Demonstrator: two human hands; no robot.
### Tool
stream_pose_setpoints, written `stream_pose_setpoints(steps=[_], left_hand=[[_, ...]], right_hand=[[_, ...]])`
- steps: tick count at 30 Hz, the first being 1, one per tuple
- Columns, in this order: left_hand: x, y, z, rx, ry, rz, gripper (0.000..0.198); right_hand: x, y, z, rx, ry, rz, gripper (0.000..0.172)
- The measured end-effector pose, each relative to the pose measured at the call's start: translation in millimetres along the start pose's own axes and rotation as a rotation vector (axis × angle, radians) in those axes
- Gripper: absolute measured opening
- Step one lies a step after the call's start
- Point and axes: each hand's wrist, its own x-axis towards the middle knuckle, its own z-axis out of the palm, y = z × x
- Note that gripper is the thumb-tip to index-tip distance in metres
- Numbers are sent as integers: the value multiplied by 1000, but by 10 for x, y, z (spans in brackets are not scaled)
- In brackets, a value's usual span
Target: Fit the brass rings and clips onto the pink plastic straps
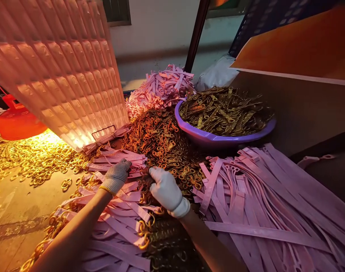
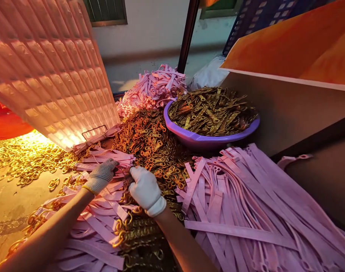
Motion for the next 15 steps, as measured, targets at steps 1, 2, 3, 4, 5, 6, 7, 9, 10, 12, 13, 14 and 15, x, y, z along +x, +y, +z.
stream_pose_setpoints(steps=[1, 2, 3, 4, 5, 6, 7, 9, 10, 12, 13, 14, 15], left_hand=[[-9, 20, 15, 18, -4, 18, 36], [-24, 41, 35, 34, -8, 35, 36], [-45, 60, 58, 47, -12, 49, 36], [-68, 76, 81, 57, -15, 62, 34], [-91, 85, 102, 63, -19, 73, 33], [-111, 89, 120, 64, -25, 84, 33], [-126, 88, 132, 60, -31, 95, 35], [-130, 78, 145, 40, -44, 107, 38], [-117, 73, 148, 25, -48, 101, 35], [-69, 66, 151, -13, -51, 68, 27], [-39, 63, 152, -38, -48, 46, 25], [-10, 59, 152, -69, -42, 26, 25], [13, 53, 149, -106, -31, 8, 28]], right_hand=[[86, 38, -14, -77, -16, 48, 21], [163, 69, -16, -150, -53, 92, 20], [226, 93, -6, -204, -101, 126, 20], [272, 111, 15, -237, -148, 148, 20], [300, 123, 44, -251, -183, 161, 21], [313, 133, 77, -253, -204, 165, 23], [313, 141, 108, -248, -216, 164, 24], [292, 158, 150, -234, -253, 154, 24], [278, 169, 160, -222, -279, 140, 23], [254, 192, 161, -193, -337, 95, 17], [246, 203, 159, -181, -363, 70, 14], [240, 214, 158, -170, -381, 48, 12], [236, 224, 160, -162, -392, 33, 11]])
